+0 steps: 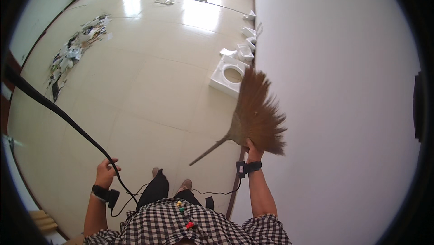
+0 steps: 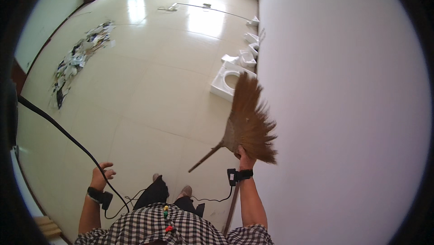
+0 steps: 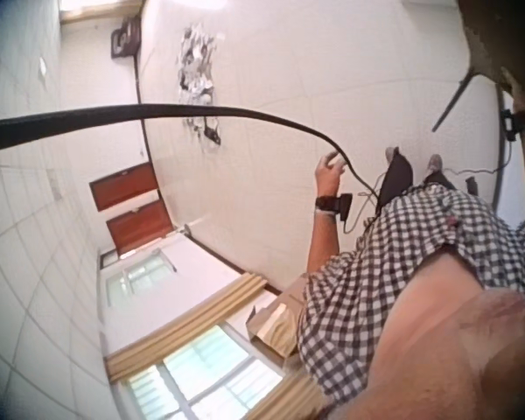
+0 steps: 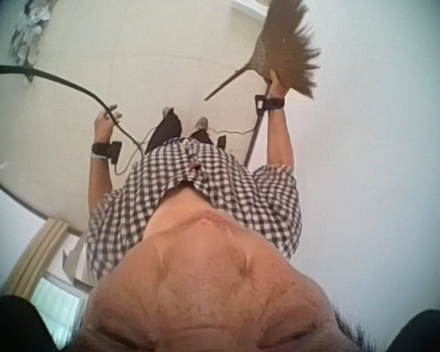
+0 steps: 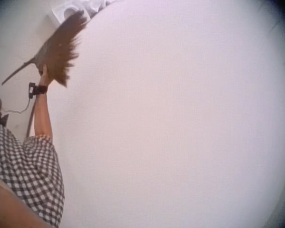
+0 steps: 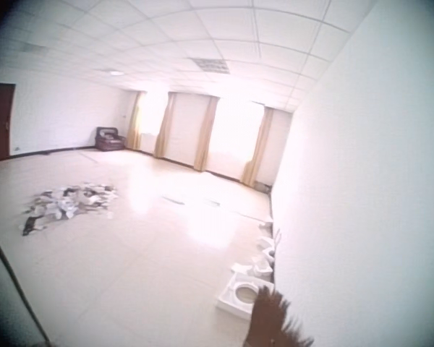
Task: The person assembles a white and blue plastic device with tubes and a brass fitting, then places it into a cardboard box. The person then picks up a broom and sweeps debris on the floor.
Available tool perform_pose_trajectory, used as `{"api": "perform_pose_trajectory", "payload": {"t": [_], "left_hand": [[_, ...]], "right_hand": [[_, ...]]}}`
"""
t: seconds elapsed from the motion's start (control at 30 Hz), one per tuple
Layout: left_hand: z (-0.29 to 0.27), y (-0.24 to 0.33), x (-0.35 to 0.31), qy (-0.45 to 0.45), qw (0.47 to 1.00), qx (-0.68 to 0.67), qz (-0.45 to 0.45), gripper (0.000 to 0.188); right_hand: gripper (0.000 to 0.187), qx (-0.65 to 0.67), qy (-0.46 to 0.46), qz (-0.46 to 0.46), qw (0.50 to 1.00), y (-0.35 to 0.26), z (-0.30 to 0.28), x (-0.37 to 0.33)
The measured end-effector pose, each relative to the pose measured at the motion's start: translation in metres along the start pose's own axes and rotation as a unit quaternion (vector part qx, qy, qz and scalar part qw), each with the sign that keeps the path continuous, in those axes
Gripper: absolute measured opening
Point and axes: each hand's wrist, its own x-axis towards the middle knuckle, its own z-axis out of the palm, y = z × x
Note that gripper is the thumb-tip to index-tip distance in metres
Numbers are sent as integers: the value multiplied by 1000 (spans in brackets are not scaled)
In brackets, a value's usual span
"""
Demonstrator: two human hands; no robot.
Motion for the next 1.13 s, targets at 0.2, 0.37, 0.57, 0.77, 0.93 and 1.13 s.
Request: {"api": "perform_pose_trajectory", "payload": {"t": [0.2, 0.37, 0.57, 0.77, 0.93, 1.13], "left_hand": [[17, 8, 67, -86, 990, 65, 94, 60], [3, 19, 102, 52, 939, 222, 259, 78], [-42, -32, 178, 223, 894, 277, 274, 34], [-76, -37, 206, 195, 925, 305, 115, 39], [-82, -49, 230, 200, 918, 339, -47, 34], [-50, -62, 274, 228, 890, 333, -213, 39]], "right_hand": [[47, 64, -213, 16, 975, -113, 174, -61], [45, 143, -283, 28, 948, -148, 250, -76], [43, 195, -313, 111, 923, -154, 314, -39], [43, -8, -384, 132, 914, -140, 390, 30], [33, -309, -470, -26, 826, -151, 446, 85], [51, -11, -490, -418, 765, -297, 516, 146]]}}
